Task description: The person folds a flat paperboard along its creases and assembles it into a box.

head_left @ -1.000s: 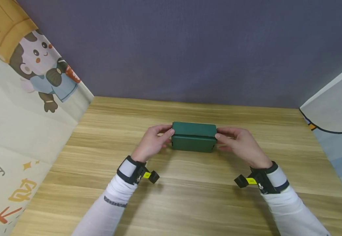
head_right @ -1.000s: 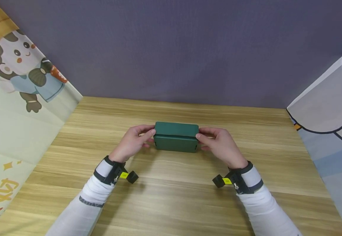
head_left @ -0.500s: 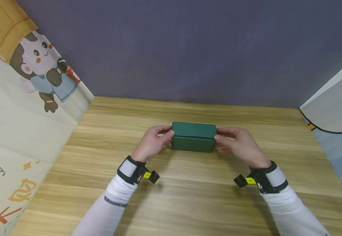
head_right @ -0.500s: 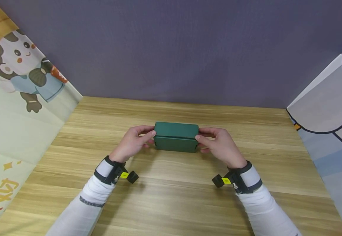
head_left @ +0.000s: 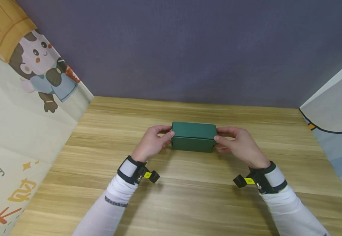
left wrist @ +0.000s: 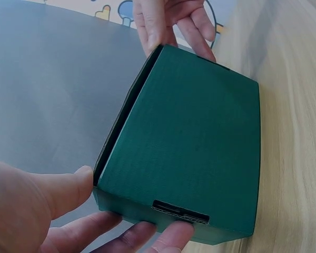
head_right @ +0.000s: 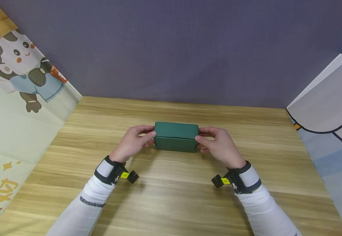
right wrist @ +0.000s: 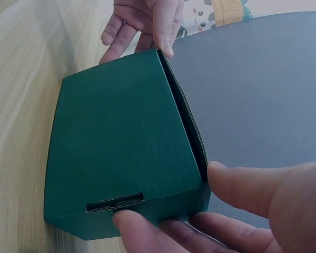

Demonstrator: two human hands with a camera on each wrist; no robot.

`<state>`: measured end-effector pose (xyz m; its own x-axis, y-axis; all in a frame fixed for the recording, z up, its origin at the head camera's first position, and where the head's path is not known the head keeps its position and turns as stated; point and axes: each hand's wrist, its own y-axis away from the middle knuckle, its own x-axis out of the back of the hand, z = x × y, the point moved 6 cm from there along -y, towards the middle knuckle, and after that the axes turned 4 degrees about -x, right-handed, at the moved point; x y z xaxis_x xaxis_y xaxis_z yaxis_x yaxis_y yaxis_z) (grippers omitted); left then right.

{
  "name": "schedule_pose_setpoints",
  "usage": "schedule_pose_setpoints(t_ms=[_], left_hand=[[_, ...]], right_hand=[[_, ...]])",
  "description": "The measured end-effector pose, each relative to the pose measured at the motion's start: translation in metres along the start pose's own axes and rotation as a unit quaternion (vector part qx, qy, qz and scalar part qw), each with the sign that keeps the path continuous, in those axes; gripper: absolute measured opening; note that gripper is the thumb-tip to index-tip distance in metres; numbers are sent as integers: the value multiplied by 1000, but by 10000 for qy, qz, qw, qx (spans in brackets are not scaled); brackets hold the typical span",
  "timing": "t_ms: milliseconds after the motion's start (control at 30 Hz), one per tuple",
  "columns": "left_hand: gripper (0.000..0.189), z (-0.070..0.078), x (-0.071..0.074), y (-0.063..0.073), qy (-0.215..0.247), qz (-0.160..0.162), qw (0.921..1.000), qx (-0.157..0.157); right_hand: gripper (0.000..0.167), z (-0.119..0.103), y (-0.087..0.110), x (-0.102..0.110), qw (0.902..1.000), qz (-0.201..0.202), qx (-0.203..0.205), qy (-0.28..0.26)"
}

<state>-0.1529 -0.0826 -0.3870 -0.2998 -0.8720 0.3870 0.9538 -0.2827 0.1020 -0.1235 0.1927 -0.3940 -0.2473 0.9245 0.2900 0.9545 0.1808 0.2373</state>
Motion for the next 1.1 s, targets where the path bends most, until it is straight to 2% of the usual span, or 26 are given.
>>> schedule_pose_setpoints(t_ms=[600, 1100], left_hand=[[43, 1, -5, -13, -162, 178, 9997, -14], [43, 14, -14, -44, -82, 525, 9985, 92]], right_hand=[[53, 4, -17, 12, 9994, 105, 175, 262], [52, -7, -55, 45, 9983, -193, 265, 482]])
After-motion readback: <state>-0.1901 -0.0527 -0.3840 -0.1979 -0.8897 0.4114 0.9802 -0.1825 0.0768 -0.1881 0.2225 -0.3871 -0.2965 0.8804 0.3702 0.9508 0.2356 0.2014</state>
